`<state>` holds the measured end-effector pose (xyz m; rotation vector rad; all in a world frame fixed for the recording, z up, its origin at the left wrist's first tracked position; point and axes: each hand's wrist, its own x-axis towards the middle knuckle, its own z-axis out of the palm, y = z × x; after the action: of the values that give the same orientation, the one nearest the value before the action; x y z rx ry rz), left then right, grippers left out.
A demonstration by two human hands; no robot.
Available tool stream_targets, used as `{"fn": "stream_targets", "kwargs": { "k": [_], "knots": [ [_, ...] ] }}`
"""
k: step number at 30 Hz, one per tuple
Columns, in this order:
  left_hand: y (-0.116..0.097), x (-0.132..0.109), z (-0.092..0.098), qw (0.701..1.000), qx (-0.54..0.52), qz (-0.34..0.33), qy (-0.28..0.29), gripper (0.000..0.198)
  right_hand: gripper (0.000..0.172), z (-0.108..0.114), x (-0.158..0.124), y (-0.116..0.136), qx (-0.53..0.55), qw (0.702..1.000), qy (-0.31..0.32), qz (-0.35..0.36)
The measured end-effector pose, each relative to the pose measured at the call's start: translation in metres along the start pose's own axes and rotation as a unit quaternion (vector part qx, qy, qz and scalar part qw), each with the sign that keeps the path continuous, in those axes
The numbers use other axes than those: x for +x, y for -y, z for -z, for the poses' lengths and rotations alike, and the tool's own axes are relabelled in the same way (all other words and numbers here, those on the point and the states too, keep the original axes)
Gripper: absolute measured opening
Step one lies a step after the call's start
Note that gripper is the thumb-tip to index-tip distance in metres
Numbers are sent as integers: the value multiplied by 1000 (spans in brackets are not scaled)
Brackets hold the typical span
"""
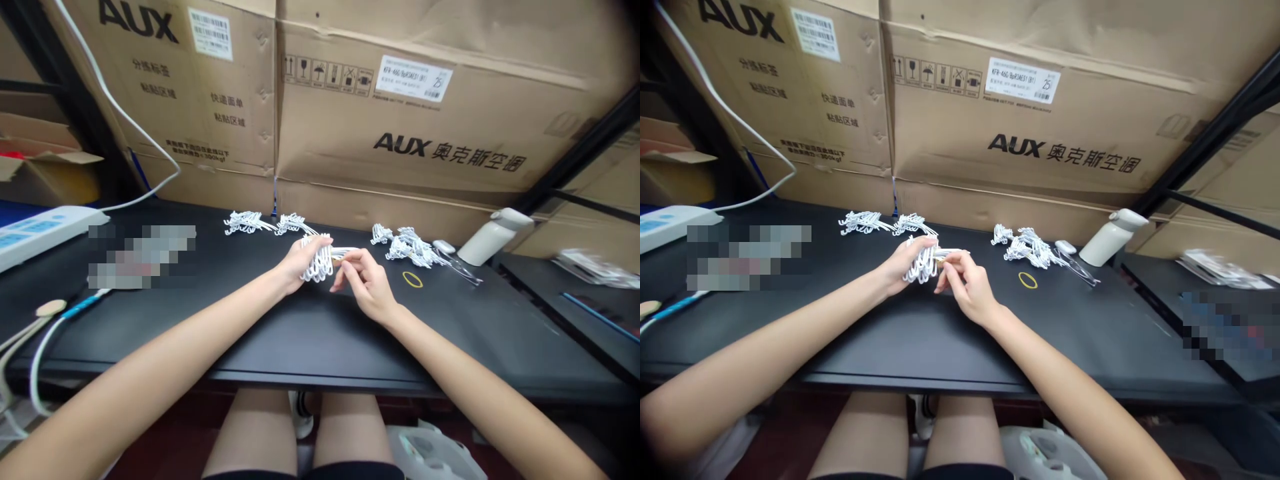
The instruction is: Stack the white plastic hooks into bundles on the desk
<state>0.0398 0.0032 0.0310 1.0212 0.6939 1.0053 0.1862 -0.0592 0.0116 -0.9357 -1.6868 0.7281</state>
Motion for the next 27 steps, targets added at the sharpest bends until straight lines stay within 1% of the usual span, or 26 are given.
{"fn": "stream_targets", "kwargs": {
  "k": [4,7,10,12,15,17,19,23,27],
  "knots": [
    [-3,-7,-6,998,-39,27,31,20,21,-2,-2,-2,12,1000,-16,-18],
    [-2,-11,-9,996,-60,41,42,19,23,-3,-4,-1,8,1000,-27,-12],
    [-1,-10,-9,995,-69,33,57,19,19,-2,-6,3,-4,1000,-28,5],
    [-1,-8,-7,997,-63,21,47,20,16,0,-6,7,-14,1000,-23,15],
    [-1,-4,-3,999,-34,12,19,21,14,7,-5,15,-19,999,-23,18],
    [-2,-2,-1,1000,-19,6,23,22,16,15,-2,19,-9,999,-39,6],
    [-2,-1,0,999,-12,1,39,22,19,24,2,22,13,999,-45,-18],
    [1,-2,1,998,-4,16,58,23,25,38,10,25,53,997,5,-63],
    [4,-2,0,996,6,29,85,22,26,44,14,22,90,990,53,-92]
  ]
}}
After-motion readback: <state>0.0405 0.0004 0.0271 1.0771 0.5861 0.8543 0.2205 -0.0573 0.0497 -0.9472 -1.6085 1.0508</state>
